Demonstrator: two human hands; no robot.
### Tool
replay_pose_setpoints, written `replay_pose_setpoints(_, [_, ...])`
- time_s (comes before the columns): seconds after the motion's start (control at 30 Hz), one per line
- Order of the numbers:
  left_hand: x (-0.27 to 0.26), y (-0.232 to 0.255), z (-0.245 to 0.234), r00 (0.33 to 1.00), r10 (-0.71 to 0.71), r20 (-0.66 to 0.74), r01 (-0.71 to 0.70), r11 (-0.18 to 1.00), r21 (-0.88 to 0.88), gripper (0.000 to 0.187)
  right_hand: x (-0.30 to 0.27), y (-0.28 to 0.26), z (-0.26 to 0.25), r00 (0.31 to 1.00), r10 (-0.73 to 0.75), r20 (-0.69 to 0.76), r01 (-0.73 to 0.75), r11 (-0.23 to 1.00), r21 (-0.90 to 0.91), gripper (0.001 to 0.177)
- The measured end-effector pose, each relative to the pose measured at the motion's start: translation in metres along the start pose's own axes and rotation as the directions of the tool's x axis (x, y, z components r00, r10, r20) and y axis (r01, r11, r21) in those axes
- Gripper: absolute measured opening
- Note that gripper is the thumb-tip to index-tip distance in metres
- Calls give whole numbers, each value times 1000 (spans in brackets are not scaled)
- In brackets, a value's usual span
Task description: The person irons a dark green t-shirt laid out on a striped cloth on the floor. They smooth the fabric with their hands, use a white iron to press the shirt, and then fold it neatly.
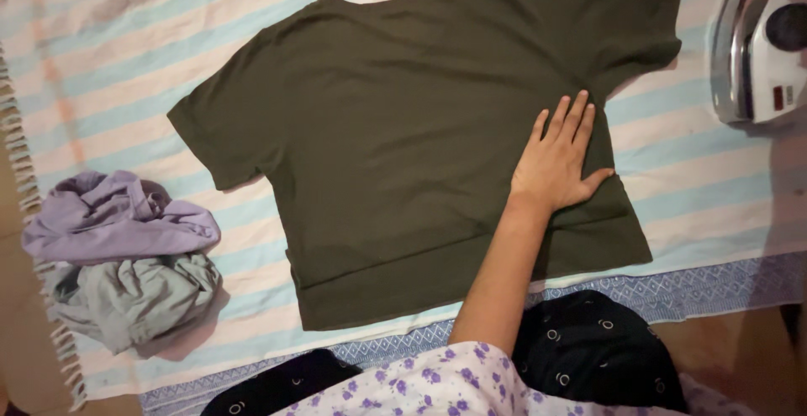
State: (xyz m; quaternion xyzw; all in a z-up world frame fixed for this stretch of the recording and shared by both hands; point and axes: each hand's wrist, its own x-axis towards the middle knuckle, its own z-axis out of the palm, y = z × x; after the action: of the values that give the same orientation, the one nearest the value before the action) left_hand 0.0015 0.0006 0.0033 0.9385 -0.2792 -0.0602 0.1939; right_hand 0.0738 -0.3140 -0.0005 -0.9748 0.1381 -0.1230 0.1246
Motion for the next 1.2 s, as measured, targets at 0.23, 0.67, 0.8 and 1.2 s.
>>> replay_pose_setpoints(0.23, [1,1,0,1000,-5,0,5,1000,-4,102,11,3,10,1000,30,2,-30,995,93,26])
replay_pose_setpoints(0.67, [2,-2,7,999,17,-35,-19,998,-57,102,17,58,12,997,71,23,-74,977,199,22])
replay_pose_setpoints(0.8, [2,-3,9,999,25,-33,-26,999,-40,104,25,104,1,997,63,34,-69,971,230,21])
replay_pose_setpoints(1.2, [5,-3,9,997,57,-55,-59,998,-32,100,17,84,-20,982,1,-189,30,986,163,42])
